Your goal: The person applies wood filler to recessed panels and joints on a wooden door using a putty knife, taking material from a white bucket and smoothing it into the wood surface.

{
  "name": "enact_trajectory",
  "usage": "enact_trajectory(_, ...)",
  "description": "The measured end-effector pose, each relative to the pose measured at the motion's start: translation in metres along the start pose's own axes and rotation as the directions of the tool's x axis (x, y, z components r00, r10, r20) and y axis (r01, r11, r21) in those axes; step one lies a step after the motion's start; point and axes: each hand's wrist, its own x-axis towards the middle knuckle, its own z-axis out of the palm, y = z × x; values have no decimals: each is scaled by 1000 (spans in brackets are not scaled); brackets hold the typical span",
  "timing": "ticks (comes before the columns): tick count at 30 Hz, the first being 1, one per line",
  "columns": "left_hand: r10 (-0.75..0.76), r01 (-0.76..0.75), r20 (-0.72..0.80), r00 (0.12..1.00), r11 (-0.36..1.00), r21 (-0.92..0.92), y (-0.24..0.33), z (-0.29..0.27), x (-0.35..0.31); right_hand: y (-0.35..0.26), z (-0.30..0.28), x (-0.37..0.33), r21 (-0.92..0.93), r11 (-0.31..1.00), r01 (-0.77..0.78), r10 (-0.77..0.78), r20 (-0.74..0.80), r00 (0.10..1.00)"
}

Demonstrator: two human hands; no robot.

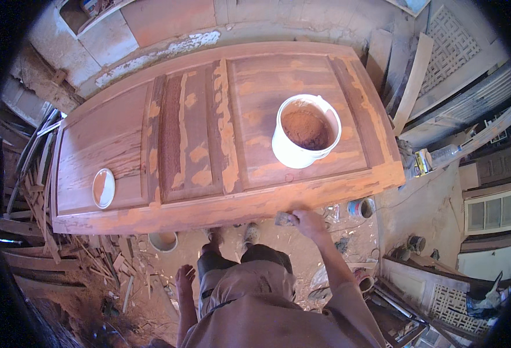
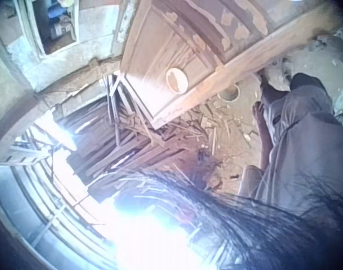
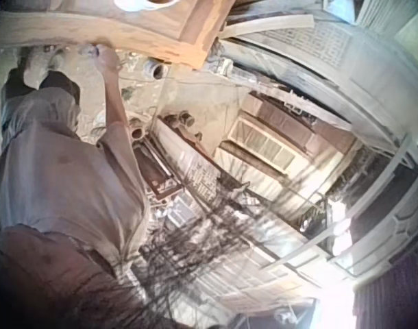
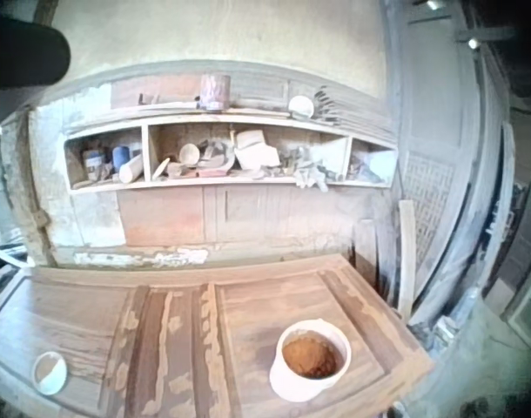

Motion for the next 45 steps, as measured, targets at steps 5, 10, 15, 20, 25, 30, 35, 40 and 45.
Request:
enact_trajectory(5, -20, 21, 10, 1000, 1000, -20, -5, -10, -13, -46, 0, 8, -3, 997, 77, -77, 33, 996)
enact_trajectory(10, -66, 66, 17, 998, 998, -1, 5, 3, 0, -82, 24, 17, 19, 997, 70, -71, 100, 992)
enact_trajectory(15, -24, 25, 48, 999, 1000, -17, 25, 1, 27, -113, 36, 20, 248, 967, 64, -82, 62, 995)
enact_trajectory(20, 40, -41, 82, 996, 999, 14, 54, -14, 61, -135, 15, 24, 712, 687, -144, 106, 98, 990)
enact_trajectory(25, 123, -185, 227, 966, 943, 276, 83, -15, 86, -151, -22, 34, 724, 683, -94, 151, -14, 988)
enact_trajectory(30, 113, -510, 669, 735, 743, 434, 161, 23, 71, -156, -49, 26, 710, 704, -23, 212, -178, 961)
enact_trajectory(35, 111, -533, 788, 606, 792, 298, 215, 56, 71, -131, -40, -19, 911, 397, -111, 360, -43, 932)
enact_trajectory(40, 377, -535, 527, 762, 825, 183, 219, 84, 96, -67, -33, -59, 986, 98, -136, 557, 59, 828)
enact_trajectory(45, 530, -614, 351, 772, 765, 195, 193, 138, 105, 40, -57, -57, 996, 7, 91, 700, -70, 711)
